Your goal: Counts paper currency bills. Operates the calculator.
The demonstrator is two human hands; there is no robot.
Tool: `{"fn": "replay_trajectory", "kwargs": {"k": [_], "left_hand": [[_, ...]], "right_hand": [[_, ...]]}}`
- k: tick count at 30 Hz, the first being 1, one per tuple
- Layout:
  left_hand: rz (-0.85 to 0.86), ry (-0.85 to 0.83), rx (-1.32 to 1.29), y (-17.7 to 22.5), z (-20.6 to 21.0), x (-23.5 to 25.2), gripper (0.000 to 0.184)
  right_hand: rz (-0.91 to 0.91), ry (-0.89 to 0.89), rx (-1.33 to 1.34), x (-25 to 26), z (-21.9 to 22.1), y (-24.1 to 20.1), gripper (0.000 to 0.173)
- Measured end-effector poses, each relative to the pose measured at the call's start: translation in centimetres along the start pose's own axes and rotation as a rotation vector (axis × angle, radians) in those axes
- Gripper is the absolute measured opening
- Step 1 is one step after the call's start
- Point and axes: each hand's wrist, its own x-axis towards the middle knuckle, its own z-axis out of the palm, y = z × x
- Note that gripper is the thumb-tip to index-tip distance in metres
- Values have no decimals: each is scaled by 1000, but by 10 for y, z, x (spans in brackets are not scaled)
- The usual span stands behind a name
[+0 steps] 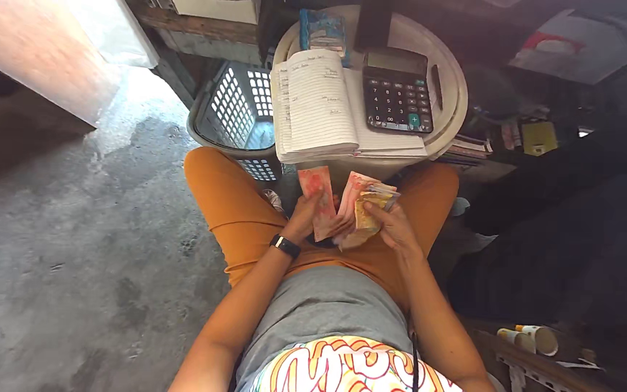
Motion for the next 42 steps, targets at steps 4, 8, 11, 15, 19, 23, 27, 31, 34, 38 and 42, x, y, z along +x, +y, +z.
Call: {"fn": "replay_trajectory", "kwargs": {"k": [4,8,11,15,19,23,27,31,34,38,42], "left_hand": [[58,7,4,-4,5,5,18],[71,-12,-45,-7,12,4,17],[54,-39,-25,-11,13,5,22],[75,-42,0,-10,14,5,24],[45,-5,17,4,0,1,45],[48,19,-1,12,1,-4,25],[90,30,-1,0,8,5,24],[80,2,-5,-6,12,4,19],[57,-8,22,-8,15,2,25],[95,-21,30,-4,7,0,29],[56,54,9,7,-1,-7,45]], "right_hand": [[33,-2,-37,8,15,-1,26],[121,67,-52,13,22,9,27],[150,105,-34,13,24,14,22],[95,96,-9,9,18,17,25],[-10,32,19,2,-4,0,29],[11,-42,-17,-4,2,-20,24],[99,19,-36,8,20,-7,21],[165,97,-32,13,25,9,22],[174,111,-30,11,25,13,22],[64,70,22,7,8,11,26],[-29,-28,28,-1,-2,-7,26]]}}
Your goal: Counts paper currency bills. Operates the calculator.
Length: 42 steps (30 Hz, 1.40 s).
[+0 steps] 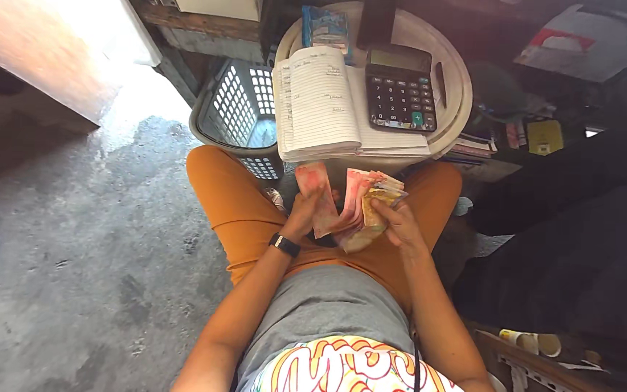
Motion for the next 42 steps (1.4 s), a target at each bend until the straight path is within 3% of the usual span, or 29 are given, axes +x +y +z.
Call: {"fn": "replay_trajectory", "kwargs": {"k": [4,8,14,18,22,27,31,35,42], "left_hand": [[18,-10,-44,-5,7,6,17],[32,-34,-73,-9,13,8,7],[-48,-51,23,-11,19,8,15],[-20,-62,20,-11,18,7,14],[5,-74,11,-3,-1,5,49],[6,-49,7,6,1,0,22],[70,-62,13,0,7,1,8],[68,-73,74,-4,10,0,10],[101,-146,113,-6,2,3,22]], "right_hand": [[57,-3,-50,5,16,-1,19],[119,79,-64,12,23,13,22],[174,105,-50,13,22,15,19],[112,81,-14,10,18,17,21],[30,-1,-40,2,-7,3,27],[-5,-142,-37,-1,5,-13,21],[81,-59,-47,9,21,1,22],[119,73,-56,10,27,15,26],[33,165,-66,10,15,17,28]]}}
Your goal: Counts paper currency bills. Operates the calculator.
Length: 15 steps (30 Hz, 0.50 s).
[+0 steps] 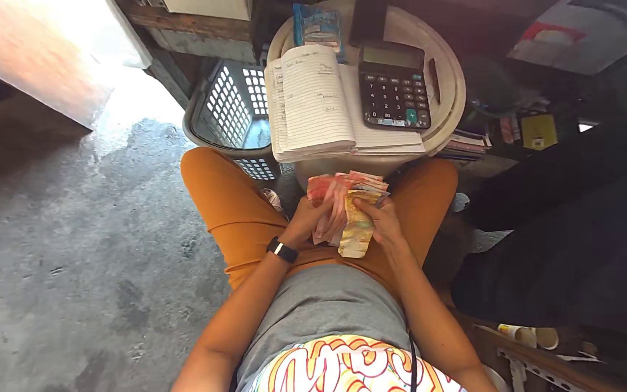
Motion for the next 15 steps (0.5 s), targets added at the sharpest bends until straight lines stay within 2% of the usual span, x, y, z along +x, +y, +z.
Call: {"fn": "replay_trajectory", "kwargs": {"k": [2,4,7,9,12,15], "left_hand": [[11,-8,-32,4,-8,0,44],[35,-35,-18,13,-9,2,54],[68,-121,149,37,10,-4,38],[97,-164,157,47,22,-10,28],[82,-166,60,48,36,-18,34],[-9,-101,-74,44,46,-27,43]], "right_hand": [[-8,-15,-7,-3,-9,-9,29],[-24,-63,-21,-8,-5,-20,34],[-104,-82,-24,-12,18,-29,46],[-199,-52,-64,-12,31,-28,50],[-275,-31,-269,-18,39,-29,50],[-326,-9,-530,-25,39,-36,60]]}}
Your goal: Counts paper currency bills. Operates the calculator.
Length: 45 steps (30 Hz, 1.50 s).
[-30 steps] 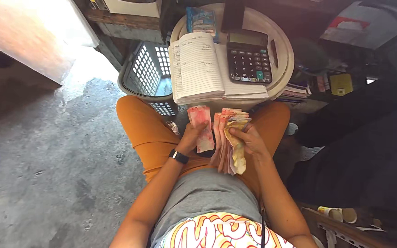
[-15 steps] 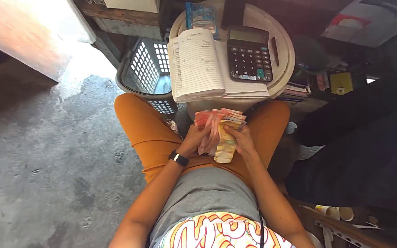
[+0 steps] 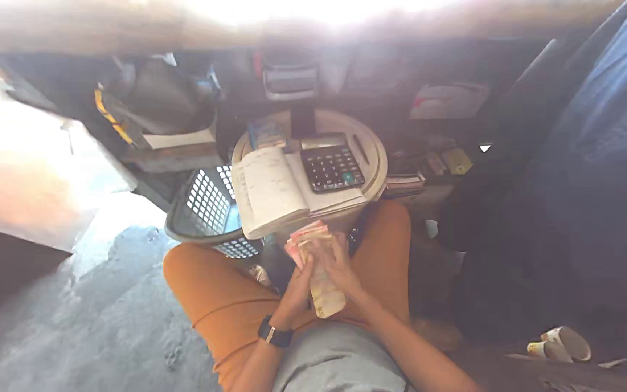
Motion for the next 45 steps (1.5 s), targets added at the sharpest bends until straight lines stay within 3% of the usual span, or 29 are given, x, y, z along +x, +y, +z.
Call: {"fn": "replay_trajectory", "kwargs": {"k": [3,6,8,13,20,23,27,30,33,34,36,38,40,43,45], "left_hand": [[37,57,-95,0,6,-6,42],[164,153,-193,16,9,-5,42],[199,146,-224,21,10,-4,44],[182,150,-267,17,19,-7,49],[317,-231,-593,28,0,5,59],[279,-140,-550,54,5,5,34],[196,106,-611,97,23,30,32],[207,247,-456,122,24,49,27],[265,303,-389,146,22,73,22],[273,324,-437,154,25,81,19],[196,357,-553,166,26,100,17],[159,352,-639,175,26,117,19],[160,374,-652,183,24,130,18],[147,415,-689,195,18,147,18],[141,414,-748,201,8,160,20]], "right_hand": [[-138,25,-74,0,-4,3,69],[-119,-174,52,-3,-20,1,79],[-103,-244,135,-11,-24,3,69],[-123,-79,64,-21,-23,2,38],[-56,-211,214,-20,-26,-15,19],[-27,-208,280,-15,-22,-24,17],[-38,-138,260,-8,-24,-43,42],[-385,41,63,4,-28,-37,69],[-692,64,-359,19,-40,-34,103],[-763,76,-472,23,-39,-35,102],[-934,217,-608,44,-27,-37,81],[-1045,390,-621,75,-17,-42,58],[-1082,495,-572,102,-11,-46,54],[-1040,483,-539,130,-8,-54,55],[-1043,448,-462,145,-4,-58,39]]}}
